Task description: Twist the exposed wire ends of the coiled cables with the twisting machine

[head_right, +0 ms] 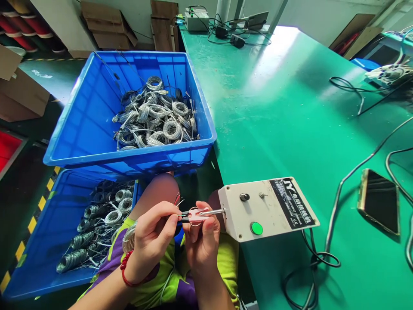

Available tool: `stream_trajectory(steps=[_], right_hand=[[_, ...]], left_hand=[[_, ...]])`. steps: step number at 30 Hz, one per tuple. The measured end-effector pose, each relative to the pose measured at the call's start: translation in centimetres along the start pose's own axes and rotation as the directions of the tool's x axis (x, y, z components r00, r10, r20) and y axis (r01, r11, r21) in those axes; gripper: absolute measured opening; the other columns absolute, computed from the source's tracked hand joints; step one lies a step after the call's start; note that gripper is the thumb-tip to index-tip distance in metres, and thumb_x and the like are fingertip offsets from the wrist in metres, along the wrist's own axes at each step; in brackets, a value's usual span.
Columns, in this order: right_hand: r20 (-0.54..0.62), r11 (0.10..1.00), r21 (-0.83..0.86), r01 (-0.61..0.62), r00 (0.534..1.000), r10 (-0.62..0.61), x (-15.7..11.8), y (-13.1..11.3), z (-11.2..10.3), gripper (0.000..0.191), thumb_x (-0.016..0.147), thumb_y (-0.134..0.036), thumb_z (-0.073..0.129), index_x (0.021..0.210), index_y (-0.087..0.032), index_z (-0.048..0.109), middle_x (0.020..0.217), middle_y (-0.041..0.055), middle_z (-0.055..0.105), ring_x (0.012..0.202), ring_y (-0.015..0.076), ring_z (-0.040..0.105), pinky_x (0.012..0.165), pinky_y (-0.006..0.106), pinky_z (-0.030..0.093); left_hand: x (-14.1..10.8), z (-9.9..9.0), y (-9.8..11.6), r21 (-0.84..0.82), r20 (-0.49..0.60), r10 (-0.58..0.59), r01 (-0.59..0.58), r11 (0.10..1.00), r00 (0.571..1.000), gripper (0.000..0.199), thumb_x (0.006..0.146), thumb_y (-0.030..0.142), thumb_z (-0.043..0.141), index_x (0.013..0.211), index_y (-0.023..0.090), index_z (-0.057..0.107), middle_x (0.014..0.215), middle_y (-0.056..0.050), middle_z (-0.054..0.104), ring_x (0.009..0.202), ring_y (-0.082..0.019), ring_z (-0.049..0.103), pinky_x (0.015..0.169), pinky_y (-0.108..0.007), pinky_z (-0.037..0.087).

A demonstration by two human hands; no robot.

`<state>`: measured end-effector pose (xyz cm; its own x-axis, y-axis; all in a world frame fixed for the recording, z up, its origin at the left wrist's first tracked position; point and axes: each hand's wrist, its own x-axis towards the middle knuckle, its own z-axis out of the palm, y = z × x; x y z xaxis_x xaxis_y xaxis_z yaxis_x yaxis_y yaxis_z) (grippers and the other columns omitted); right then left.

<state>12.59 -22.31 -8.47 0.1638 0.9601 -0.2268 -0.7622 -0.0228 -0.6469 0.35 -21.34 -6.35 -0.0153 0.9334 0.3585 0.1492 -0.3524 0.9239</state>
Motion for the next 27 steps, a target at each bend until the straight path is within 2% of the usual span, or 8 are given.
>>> stream_trajectory(steps=[5,8,20,24,27], right_hand=[[-0.011,1.000,0.011,0.004,1.000,-0.004,0.0,-0.1,0.2,0.039,0.091,-0.068,0.095,0.112,-0.034,0.094,0.053,-0.0088,0.040,0.054,0.0109,0.021,0.054,0.020,0.040],[0.000,1.000,0.017,-0.005,1.000,0.005,0.0,-0.1,0.3,0.040,0.091,-0.068,0.094,0.112,-0.035,0.094,0.054,-0.0098,0.037,0.055,0.0106,0.019,0.055,0.019,0.040],[0.010,1.000,-0.006,-0.029,1.000,0.029,0.0,0.0,0.0,0.047,0.089,-0.074,0.094,0.114,-0.034,0.091,0.057,-0.0094,0.035,0.057,0.0118,0.021,0.057,0.021,0.041],[0.016,0.999,-0.012,-0.046,0.999,0.046,0.0,0.0,-1.1,0.055,0.087,-0.075,0.094,0.119,-0.031,0.090,0.061,-0.0080,0.042,0.057,0.0128,0.029,0.059,0.026,0.047],[0.018,0.998,0.000,-0.065,0.998,0.065,0.2,-0.1,-2.2,0.050,0.089,-0.064,0.091,0.123,-0.026,0.090,0.064,-0.0051,0.052,0.059,0.0147,0.041,0.066,0.031,0.055]], left_hand=[[0.0,0.2,-0.1,0.025,0.003,0.000,0.000,1.000,1.000,0.019,0.109,0.009,0.064,0.102,0.023,0.072,0.087,0.002,0.072,0.075,-0.012,0.067,0.069,-0.020,0.054],[0.0,0.2,-0.2,0.039,0.004,0.002,-0.002,0.999,1.000,0.018,0.109,0.009,0.064,0.101,0.023,0.072,0.086,0.002,0.072,0.073,-0.011,0.066,0.068,-0.020,0.053],[-0.7,0.2,-0.2,-0.009,0.014,-0.006,0.006,1.000,1.000,0.017,0.110,0.009,0.066,0.106,0.024,0.074,0.089,0.002,0.074,0.072,-0.011,0.068,0.068,-0.018,0.054],[-0.5,0.2,0.0,-0.064,0.034,-0.013,0.015,0.998,0.999,0.019,0.112,0.009,0.063,0.106,0.024,0.073,0.088,0.003,0.074,0.071,-0.010,0.072,0.067,-0.018,0.056],[-0.5,0.2,-0.1,-0.011,0.016,-0.008,0.008,1.000,1.000,0.017,0.110,0.010,0.065,0.103,0.023,0.073,0.086,0.002,0.073,0.070,-0.011,0.067,0.065,-0.019,0.053]])
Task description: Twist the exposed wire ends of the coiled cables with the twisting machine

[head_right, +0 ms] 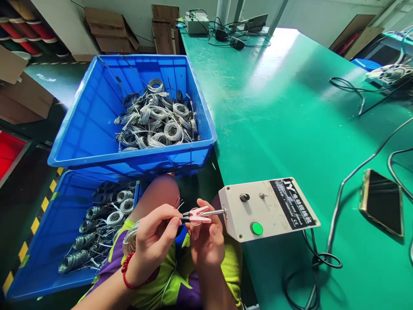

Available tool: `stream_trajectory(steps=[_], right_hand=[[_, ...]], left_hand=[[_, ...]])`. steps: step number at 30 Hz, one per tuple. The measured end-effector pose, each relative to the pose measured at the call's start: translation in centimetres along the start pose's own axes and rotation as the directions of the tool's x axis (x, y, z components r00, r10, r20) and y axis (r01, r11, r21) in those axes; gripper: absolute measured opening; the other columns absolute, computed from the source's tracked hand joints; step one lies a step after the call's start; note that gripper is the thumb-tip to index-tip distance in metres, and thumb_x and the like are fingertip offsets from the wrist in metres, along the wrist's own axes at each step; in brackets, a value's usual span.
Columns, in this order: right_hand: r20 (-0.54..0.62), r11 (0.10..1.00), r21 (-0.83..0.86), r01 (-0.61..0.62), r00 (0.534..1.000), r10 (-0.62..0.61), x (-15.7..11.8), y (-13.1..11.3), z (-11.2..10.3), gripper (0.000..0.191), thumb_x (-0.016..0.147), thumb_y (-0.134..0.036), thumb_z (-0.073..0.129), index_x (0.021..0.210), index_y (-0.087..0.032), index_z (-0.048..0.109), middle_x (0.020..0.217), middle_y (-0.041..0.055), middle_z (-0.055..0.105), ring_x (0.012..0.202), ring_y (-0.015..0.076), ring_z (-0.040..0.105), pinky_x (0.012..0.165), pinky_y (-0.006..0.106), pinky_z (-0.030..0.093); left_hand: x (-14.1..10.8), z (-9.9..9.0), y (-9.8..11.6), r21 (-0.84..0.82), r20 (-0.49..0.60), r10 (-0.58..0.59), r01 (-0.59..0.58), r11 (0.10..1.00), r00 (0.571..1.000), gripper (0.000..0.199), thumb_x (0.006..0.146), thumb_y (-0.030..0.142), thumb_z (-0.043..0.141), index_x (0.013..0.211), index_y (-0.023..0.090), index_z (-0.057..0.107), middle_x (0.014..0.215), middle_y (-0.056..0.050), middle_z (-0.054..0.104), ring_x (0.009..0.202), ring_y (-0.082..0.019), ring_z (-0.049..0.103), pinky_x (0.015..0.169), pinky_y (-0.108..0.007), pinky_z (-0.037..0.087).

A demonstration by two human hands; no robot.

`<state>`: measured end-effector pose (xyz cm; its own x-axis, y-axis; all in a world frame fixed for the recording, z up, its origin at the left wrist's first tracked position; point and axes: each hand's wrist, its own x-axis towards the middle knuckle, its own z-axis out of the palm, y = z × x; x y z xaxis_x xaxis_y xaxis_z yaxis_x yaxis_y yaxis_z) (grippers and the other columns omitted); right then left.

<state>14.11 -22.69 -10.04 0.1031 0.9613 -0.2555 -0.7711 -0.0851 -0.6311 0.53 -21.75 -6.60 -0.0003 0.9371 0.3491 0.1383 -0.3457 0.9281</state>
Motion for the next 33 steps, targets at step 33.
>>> stream_trajectory(steps=[33], right_hand=[[-0.084,0.989,-0.097,0.113,0.989,-0.122,1.6,1.3,0.1,0.016,0.089,-0.038,0.077,0.083,-0.024,0.073,0.058,-0.0052,0.047,0.055,0.0153,0.039,0.057,0.028,0.041]], left_hand=[[-0.8,-0.5,-0.3,-0.003,-0.070,-0.034,0.034,0.999,0.997,0.015,0.114,0.018,0.063,0.105,0.023,0.074,0.085,0.001,0.070,0.069,-0.014,0.063,0.063,-0.023,0.051]])
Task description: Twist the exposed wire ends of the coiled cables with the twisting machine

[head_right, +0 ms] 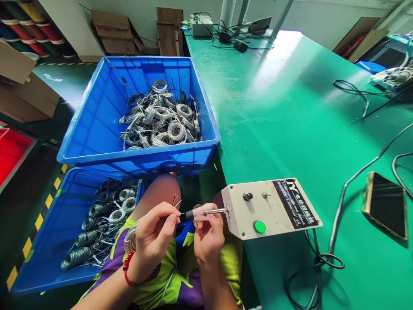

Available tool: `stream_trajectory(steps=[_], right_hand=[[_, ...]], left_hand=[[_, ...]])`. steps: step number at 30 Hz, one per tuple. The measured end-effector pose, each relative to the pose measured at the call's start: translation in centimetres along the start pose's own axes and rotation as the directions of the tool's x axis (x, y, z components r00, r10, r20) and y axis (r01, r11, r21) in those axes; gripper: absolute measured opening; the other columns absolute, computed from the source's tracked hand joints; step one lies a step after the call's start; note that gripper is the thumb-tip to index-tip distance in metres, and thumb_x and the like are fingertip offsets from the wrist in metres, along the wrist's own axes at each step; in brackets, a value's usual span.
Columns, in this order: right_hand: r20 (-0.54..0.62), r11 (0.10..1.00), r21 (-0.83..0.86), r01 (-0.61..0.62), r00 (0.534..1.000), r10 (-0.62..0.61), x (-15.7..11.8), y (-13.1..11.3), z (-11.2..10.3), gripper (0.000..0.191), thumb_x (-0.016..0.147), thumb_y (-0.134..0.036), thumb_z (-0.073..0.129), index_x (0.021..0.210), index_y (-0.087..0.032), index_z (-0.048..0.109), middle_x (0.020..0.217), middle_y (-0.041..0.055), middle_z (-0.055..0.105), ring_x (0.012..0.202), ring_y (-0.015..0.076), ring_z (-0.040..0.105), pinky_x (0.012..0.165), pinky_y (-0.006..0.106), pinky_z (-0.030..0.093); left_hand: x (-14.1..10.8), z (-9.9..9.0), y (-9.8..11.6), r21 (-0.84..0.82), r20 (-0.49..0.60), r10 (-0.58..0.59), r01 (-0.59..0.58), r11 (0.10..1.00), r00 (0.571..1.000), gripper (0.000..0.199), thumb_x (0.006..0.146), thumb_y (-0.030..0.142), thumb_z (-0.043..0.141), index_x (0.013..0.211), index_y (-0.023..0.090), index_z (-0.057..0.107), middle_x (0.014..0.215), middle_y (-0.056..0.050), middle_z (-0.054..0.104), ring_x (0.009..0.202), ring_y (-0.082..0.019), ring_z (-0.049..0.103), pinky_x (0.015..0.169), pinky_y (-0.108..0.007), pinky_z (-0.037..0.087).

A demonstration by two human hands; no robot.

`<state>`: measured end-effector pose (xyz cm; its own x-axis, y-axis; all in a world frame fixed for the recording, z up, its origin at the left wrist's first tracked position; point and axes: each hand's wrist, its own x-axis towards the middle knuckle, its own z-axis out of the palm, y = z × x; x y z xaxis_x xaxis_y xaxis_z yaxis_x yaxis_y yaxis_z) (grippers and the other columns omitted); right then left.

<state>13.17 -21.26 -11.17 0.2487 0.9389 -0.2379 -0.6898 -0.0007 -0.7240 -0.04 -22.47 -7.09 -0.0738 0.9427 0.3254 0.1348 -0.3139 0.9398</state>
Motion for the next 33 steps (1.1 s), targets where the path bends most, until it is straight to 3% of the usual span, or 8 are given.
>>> stream_trajectory(steps=[5,11,19,22,27,30,33], right_hand=[[0.015,1.000,-0.026,0.002,1.000,-0.001,0.1,0.5,-0.4,0.020,0.092,-0.037,0.075,0.079,-0.023,0.071,0.063,-0.0039,0.050,0.055,0.0144,0.038,0.057,0.030,0.039],[0.045,0.995,-0.070,-0.078,0.996,0.081,-0.2,1.2,-0.3,0.019,0.089,-0.040,0.078,0.084,-0.021,0.079,0.062,-0.0037,0.051,0.058,0.0150,0.043,0.059,0.029,0.040],[0.084,0.984,-0.137,-0.110,0.989,0.122,-0.4,1.8,-0.5,0.019,0.091,-0.037,0.077,0.092,-0.020,0.083,0.068,-0.0022,0.054,0.063,0.0150,0.047,0.061,0.028,0.039],[0.083,0.980,-0.161,-0.114,0.988,0.128,-0.2,1.9,-0.8,0.020,0.092,-0.040,0.076,0.093,-0.021,0.082,0.068,-0.0025,0.053,0.063,0.0156,0.046,0.061,0.028,0.039],[0.108,0.963,-0.241,-0.120,0.983,0.149,0.1,2.4,-2.0,0.023,0.099,-0.046,0.073,0.097,-0.024,0.080,0.071,-0.0024,0.053,0.065,0.0168,0.045,0.063,0.030,0.039],[0.197,0.926,-0.349,-0.145,0.955,0.224,0.5,2.6,-2.5,0.023,0.102,-0.044,0.072,0.093,-0.023,0.079,0.073,-0.0012,0.058,0.069,0.0180,0.048,0.066,0.031,0.040],[0.328,0.850,-0.498,-0.170,0.871,0.366,0.9,2.6,-2.5,0.024,0.100,-0.040,0.075,0.083,-0.022,0.075,0.073,0.0001,0.063,0.071,0.0193,0.055,0.068,0.031,0.045]], left_hand=[[-0.4,0.0,-0.5,-0.045,-0.021,-0.003,0.002,0.999,1.000,0.014,0.114,0.017,0.064,0.114,0.025,0.076,0.088,0.001,0.071,0.070,-0.013,0.064,0.063,-0.021,0.052],[-0.8,0.0,-0.8,-0.110,-0.051,-0.020,0.014,0.994,0.998,0.022,0.116,0.017,0.066,0.133,0.027,0.074,0.105,-0.003,0.078,0.076,-0.011,0.071,0.068,-0.018,0.057],[-0.2,0.5,-0.2,-0.233,-0.048,-0.051,0.039,0.972,0.998,0.028,0.119,0.021,0.064,0.146,0.031,0.060,0.085,0.004,0.072,0.071,-0.010,0.069,0.067,-0.016,0.055],[-0.2,0.5,-0.1,-0.248,-0.040,-0.062,0.050,0.967,0.997,0.027,0.120,0.022,0.064,0.145,0.031,0.059,0.084,0.004,0.072,0.068,-0.009,0.065,0.061,-0.015,0.049],[-0.2,0.6,-0.1,-0.275,-0.039,-0.079,0.066,0.959,0.996,0.025,0.120,0.023,0.065,0.142,0.033,0.060,0.084,0.006,0.073,0.069,-0.009,0.065,0.062,-0.014,0.049],[-0.3,0.6,-0.3,-0.292,-0.035,-0.093,0.079,0.953,0.995,0.024,0.120,0.023,0.065,0.141,0.033,0.059,0.083,0.006,0.073,0.071,-0.009,0.067,0.064,-0.014,0.050],[-0.4,0.6,-0.3,-0.303,-0.037,-0.113,0.097,0.948,0.993,0.022,0.120,0.025,0.066,0.138,0.033,0.059,0.085,0.005,0.073,0.071,-0.010,0.069,0.066,-0.016,0.054]])
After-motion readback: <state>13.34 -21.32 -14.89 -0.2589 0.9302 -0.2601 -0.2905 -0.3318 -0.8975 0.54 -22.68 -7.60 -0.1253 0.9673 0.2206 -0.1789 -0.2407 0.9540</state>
